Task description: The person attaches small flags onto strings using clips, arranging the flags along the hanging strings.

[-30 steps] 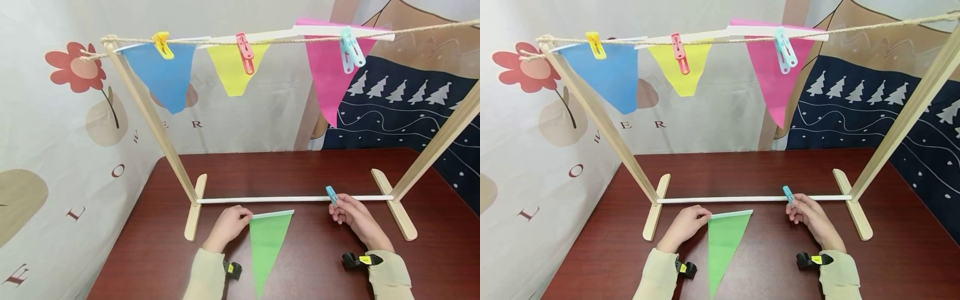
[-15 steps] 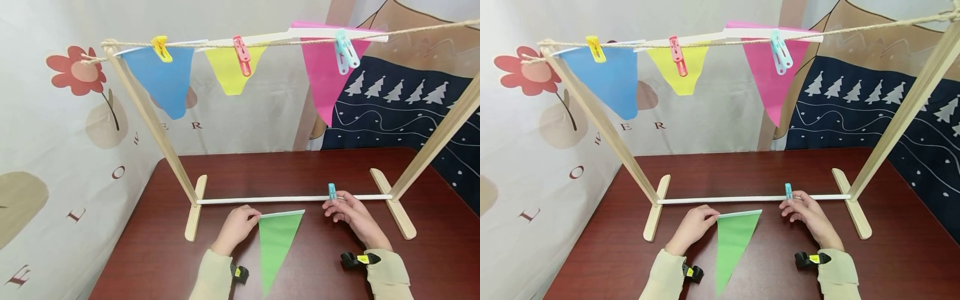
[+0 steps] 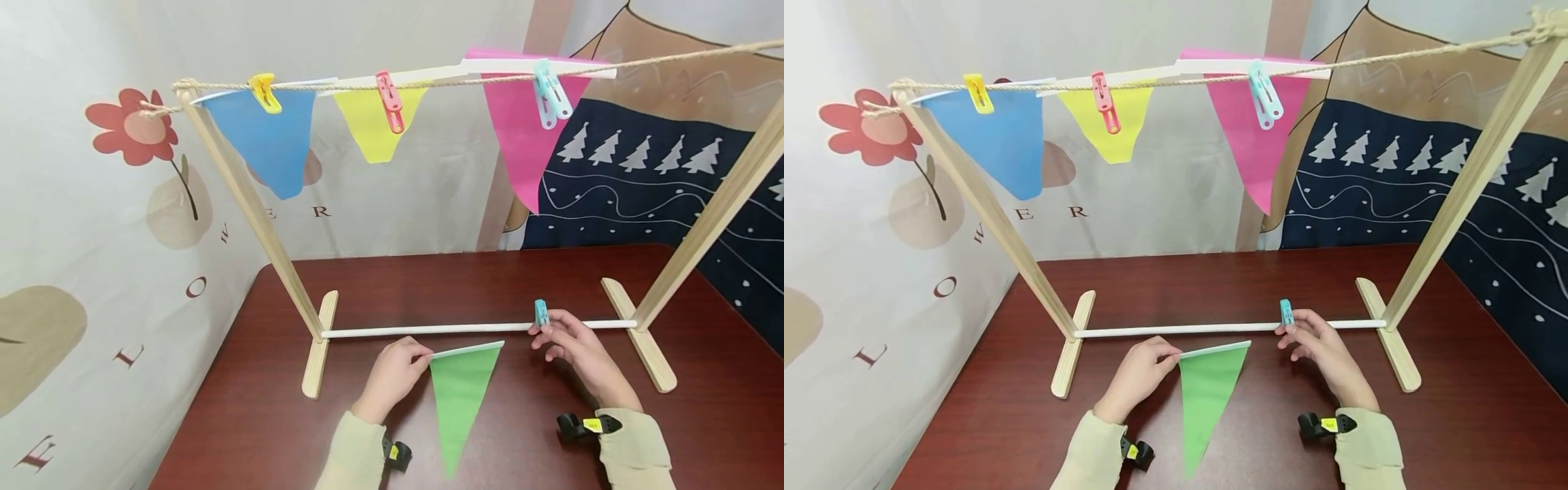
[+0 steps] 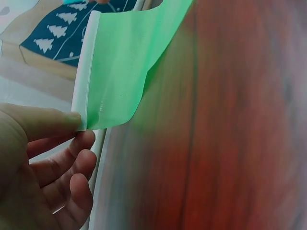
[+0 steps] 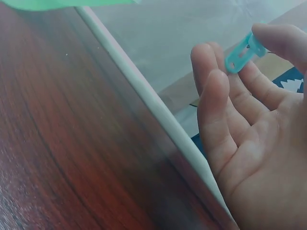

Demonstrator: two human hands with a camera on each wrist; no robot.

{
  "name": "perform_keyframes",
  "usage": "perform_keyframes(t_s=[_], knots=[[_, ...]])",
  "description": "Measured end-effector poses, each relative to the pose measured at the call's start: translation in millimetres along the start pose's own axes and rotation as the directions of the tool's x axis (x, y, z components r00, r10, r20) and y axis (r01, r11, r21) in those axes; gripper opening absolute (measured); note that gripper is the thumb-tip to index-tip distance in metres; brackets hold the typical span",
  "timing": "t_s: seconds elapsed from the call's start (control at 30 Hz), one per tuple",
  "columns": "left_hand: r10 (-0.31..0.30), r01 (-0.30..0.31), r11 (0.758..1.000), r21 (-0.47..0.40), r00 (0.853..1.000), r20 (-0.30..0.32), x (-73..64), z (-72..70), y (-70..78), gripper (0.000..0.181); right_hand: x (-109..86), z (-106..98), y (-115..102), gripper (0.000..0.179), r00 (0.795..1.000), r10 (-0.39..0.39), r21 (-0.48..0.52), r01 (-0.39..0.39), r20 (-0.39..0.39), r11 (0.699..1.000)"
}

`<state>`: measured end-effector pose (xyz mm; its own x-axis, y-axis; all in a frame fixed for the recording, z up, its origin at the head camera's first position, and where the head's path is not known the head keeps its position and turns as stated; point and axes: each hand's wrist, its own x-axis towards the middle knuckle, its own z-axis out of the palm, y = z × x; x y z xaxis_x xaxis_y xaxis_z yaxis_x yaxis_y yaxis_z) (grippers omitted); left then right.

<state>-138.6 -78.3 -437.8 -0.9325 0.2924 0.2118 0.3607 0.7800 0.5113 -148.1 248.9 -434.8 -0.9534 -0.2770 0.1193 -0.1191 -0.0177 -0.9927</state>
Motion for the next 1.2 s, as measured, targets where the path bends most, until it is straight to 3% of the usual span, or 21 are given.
perform_keyframes(t_s=[0.27,0.47,0.73,1.0,1.2], knots=[[0.000,0.000,1.000,-0.007,1.000,-0.017,-3.0,4.6,11.2,0.016,2.0,7,-4,0.030,0.997,-0.010,-0.006,0.009,-0.083,1.000],[-0.031,0.031,1.000,-0.004,0.999,-0.044,-8.5,2.0,12.4,0.015,-3.8,14,-6,0.030,0.989,0.016,-0.082,-0.028,-0.145,0.996],[-0.016,0.016,1.000,0.002,0.998,-0.054,-2.0,1.2,21.1,0.009,-7.9,8,-19,0.029,0.986,-0.017,-0.169,-0.012,-0.169,0.986],[0.028,-0.027,0.999,0.038,0.999,-0.039,3.1,3.8,28.6,0.007,-9.9,11,-26,0.028,0.979,-0.053,-0.165,0.020,-0.197,0.986],[0.059,-0.056,0.997,0.046,0.995,-0.075,4.0,7.2,33.2,0.006,-14.3,9,-33,0.026,0.980,-0.063,-0.194,0.025,-0.190,0.981]])
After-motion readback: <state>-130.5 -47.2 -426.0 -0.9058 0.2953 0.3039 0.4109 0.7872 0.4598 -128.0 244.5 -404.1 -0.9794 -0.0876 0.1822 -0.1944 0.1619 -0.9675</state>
